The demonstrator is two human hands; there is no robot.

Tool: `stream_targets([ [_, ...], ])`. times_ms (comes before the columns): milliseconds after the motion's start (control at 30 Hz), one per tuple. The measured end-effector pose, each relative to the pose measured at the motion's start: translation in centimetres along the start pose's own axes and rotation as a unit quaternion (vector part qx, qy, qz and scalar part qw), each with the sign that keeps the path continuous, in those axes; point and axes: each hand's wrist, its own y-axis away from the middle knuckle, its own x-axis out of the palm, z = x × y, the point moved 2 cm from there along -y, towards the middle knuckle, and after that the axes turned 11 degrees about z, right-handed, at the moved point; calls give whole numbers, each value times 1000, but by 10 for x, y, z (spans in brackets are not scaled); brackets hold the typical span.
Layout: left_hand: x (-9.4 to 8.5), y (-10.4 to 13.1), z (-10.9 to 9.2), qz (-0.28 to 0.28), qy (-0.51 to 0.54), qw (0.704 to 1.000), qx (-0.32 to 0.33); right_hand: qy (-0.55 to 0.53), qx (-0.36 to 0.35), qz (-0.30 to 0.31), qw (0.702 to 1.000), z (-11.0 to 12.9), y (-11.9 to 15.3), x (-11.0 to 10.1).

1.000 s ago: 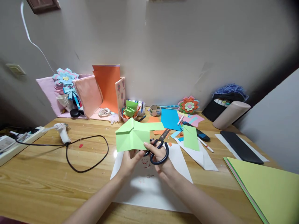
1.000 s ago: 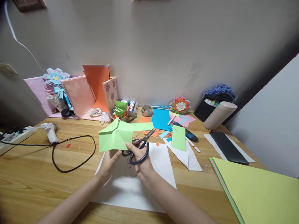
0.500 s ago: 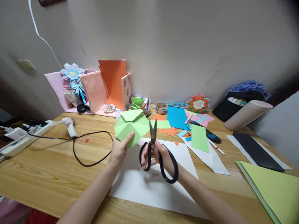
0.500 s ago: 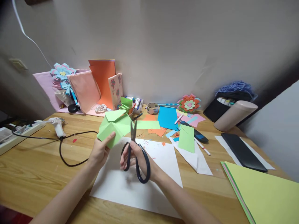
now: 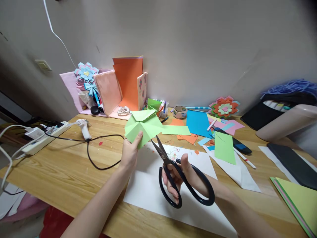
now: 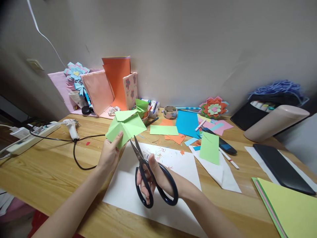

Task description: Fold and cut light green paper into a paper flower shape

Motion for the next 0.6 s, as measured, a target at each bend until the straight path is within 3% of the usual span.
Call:
stream_targets([
  [200,-1,1,6,38,-9,999,-15,-16,-2,-2,1000,-5,-3,-4],
  [600,-3,4,17,27,-112,993,-14,-72,-2,-37,997,-11,-13,-6],
])
